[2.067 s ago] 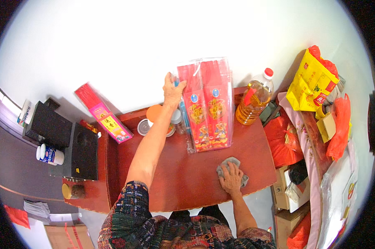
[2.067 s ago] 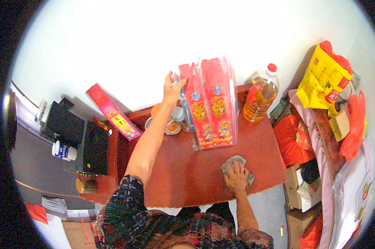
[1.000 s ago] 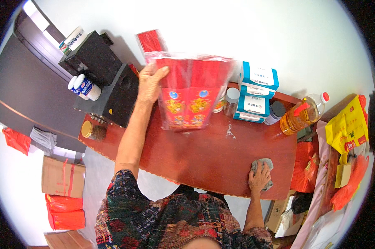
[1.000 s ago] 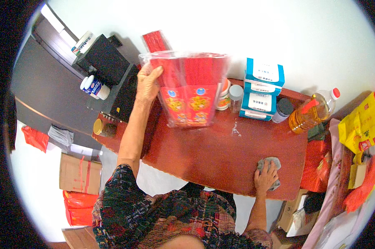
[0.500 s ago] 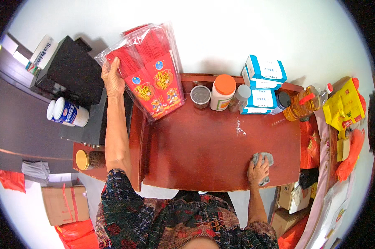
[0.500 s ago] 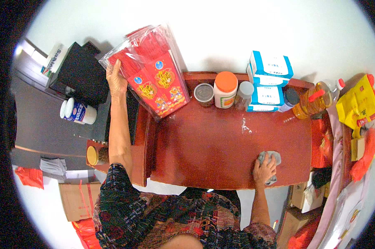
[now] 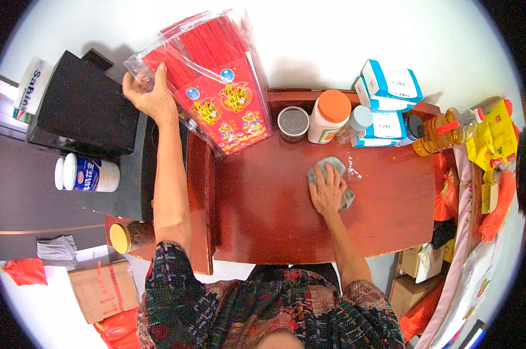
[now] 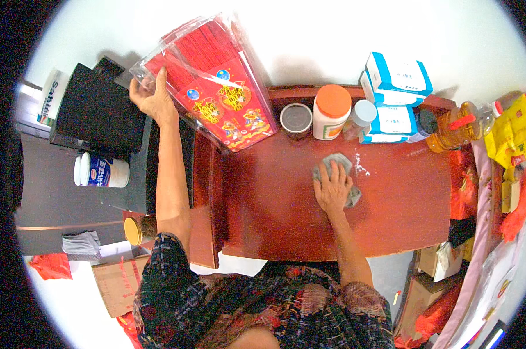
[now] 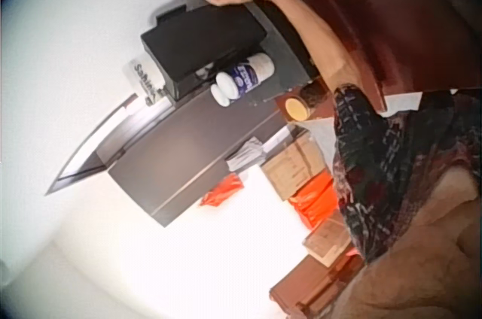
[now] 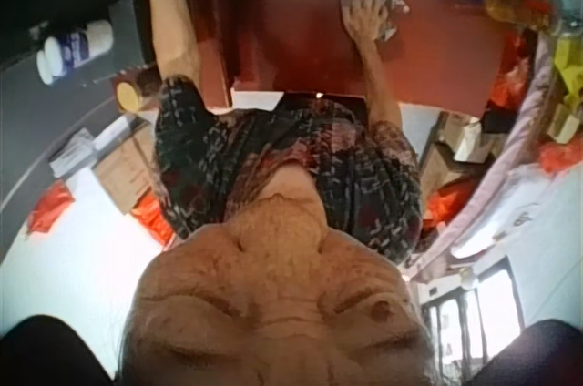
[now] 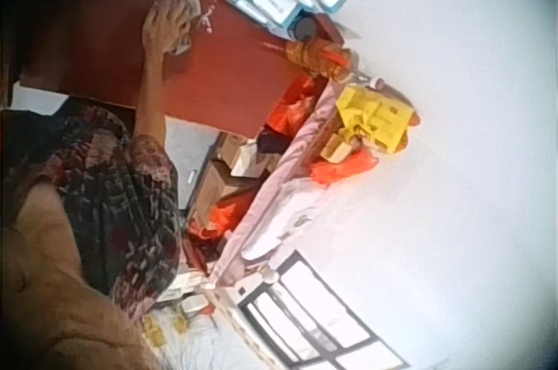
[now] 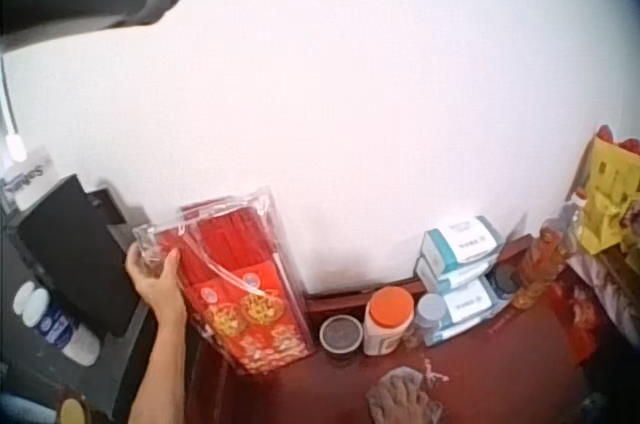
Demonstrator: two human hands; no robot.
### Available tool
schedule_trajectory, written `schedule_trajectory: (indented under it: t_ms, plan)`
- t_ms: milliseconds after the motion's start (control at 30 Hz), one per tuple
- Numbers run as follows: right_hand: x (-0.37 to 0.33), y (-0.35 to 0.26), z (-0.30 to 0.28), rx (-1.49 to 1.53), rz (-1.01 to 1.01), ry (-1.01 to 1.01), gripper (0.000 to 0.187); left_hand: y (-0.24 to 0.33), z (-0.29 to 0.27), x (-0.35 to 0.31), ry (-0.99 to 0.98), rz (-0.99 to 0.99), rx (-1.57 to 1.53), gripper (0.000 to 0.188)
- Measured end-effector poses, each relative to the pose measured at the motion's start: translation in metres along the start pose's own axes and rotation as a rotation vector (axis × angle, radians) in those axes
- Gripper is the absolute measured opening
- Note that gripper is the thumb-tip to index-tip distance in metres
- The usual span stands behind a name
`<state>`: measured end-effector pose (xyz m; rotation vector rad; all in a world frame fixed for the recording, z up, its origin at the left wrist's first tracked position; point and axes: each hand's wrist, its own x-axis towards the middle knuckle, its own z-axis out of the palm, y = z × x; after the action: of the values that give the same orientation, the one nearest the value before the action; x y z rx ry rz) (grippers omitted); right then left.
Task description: The person wipes a red table surface and various items on it using a grey cloth. They handle a stack of red packets, a small tin, a white jar, a clear bottle, and several blue and white boxes, wiping each item individually before placing it back on the table.
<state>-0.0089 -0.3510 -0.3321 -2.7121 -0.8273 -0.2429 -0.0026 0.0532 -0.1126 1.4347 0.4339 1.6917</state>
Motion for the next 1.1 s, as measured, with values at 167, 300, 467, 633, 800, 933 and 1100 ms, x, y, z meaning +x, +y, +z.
schedule_trajectory:
  t_ms: [167,300,467,633,800,933,1100]
  plan:
    - [0.043,-0.027,0.023,0.071,-0.124,-0.001,0.046,0.041,-0.004,-0.035,-0.025,0.360,0.607,0.086]
    - [0.056,-0.032,0.024,0.078,-0.183,0.006,0.046,0.053,-0.004,-0.067,-0.049,0.552,0.722,0.076]
    - [0.052,-0.027,0.027,0.104,-0.199,-0.008,0.044,0.060,0.006,-0.156,-0.590,0.364,0.435,0.040]
    - [-0.001,-0.018,-0.007,0.192,-0.335,-0.146,0.046,0.023,0.022,-0.238,-0.939,-0.061,0.471,0.073]
    - [-0.073,0.040,-0.051,0.154,-0.237,-0.208,0.045,0.002,0.048,-0.256,-1.001,-0.209,0.711,0.097]
    - [-0.106,0.094,-0.069,-0.001,-0.018,-0.167,0.044,-0.009,0.067,-0.267,-0.998,-0.270,0.819,0.106]
    - [-0.088,0.129,-0.067,-0.034,0.146,-0.071,0.044,-0.007,0.068,-0.280,-0.854,-0.225,0.868,0.105]
